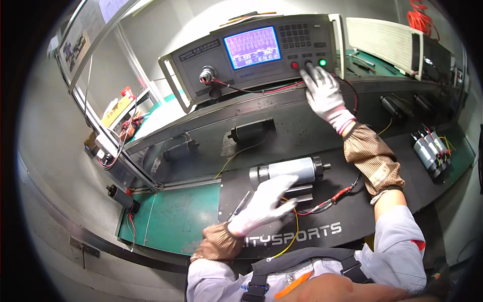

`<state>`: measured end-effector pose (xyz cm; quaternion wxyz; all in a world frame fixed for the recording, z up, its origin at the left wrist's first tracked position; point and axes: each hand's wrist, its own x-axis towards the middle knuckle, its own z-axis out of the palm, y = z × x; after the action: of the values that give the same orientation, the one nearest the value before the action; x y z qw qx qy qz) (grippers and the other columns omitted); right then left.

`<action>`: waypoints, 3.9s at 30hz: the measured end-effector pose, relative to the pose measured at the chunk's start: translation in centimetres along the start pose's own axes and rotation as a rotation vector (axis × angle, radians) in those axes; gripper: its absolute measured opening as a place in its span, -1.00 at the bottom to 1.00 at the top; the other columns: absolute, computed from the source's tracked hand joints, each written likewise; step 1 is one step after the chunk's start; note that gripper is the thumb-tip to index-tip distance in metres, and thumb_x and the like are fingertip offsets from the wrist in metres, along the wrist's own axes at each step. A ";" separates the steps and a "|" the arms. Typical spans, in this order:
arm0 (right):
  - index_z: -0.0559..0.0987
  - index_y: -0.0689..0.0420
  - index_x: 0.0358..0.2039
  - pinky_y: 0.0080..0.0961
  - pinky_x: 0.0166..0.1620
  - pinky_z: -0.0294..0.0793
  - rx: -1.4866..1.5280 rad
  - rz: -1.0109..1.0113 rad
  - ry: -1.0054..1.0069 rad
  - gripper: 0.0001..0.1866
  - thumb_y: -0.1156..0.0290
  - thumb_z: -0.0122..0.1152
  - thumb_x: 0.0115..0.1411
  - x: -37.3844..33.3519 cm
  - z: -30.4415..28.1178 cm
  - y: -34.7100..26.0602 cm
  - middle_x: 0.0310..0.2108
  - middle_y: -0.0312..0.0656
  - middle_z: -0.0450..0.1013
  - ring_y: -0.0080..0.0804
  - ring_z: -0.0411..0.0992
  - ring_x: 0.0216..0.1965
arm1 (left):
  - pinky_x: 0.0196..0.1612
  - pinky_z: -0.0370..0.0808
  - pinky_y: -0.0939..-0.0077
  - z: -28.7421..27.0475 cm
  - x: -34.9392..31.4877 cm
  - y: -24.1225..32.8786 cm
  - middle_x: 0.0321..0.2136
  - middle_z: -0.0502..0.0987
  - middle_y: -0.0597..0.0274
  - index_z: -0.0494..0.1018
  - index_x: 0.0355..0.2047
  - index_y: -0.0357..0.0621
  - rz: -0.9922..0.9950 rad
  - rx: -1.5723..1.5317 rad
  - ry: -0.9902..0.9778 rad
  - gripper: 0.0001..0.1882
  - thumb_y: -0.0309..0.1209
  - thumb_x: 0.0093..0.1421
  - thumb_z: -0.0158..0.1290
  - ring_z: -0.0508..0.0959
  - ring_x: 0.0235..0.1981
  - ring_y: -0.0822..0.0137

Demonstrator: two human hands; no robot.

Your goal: The person tests electric motors by placing each motor onto a stand, connecting wire clips from a test machine to the motor leads, operating the machine, disconnecting the clips, and moving the tested motor to the shelf.

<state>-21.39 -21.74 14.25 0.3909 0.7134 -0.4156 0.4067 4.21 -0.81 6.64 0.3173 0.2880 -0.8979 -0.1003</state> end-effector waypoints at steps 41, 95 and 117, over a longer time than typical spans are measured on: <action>0.55 0.29 -0.01 -0.51 -0.08 0.50 0.355 0.738 -0.704 -0.73 0.47 0.02 0.36 -9.3 -7.4 -11.5 -0.21 -0.06 0.60 -0.40 0.56 -0.20 | -0.24 0.49 0.19 -4.1 -9.3 -12.7 -0.36 0.54 0.07 0.47 -0.06 -0.20 -0.480 -0.115 -0.100 -0.65 -0.28 0.22 0.13 0.57 -0.29 0.06; 0.54 0.29 -0.21 -0.45 -0.35 0.49 1.211 0.981 -1.179 -0.66 0.22 0.01 0.39 -16.6 -8.0 -1.5 -0.48 -0.10 0.53 -0.40 0.52 -0.45 | -0.03 0.49 0.17 -1.0 -16.1 -14.4 -0.08 0.52 -0.13 0.40 0.08 -0.41 -0.554 0.905 0.144 -0.56 -0.63 0.16 0.07 0.54 -0.11 -0.07; 0.49 0.04 -0.59 -0.28 -0.60 0.40 0.657 -0.051 -0.858 -0.62 0.01 0.20 0.16 -17.1 -13.5 -4.0 -0.75 -0.17 0.39 -0.18 0.44 -0.70 | -0.14 0.52 0.22 4.2 -4.5 -1.0 -0.42 0.54 0.17 0.56 -0.23 -0.23 0.307 0.240 -0.451 -0.63 -0.29 -0.04 0.16 0.55 -0.33 0.17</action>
<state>-26.74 -3.52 2.84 -0.0480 0.9100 -0.3715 0.1779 4.91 0.94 0.73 0.0850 0.1548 -0.9843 -0.0059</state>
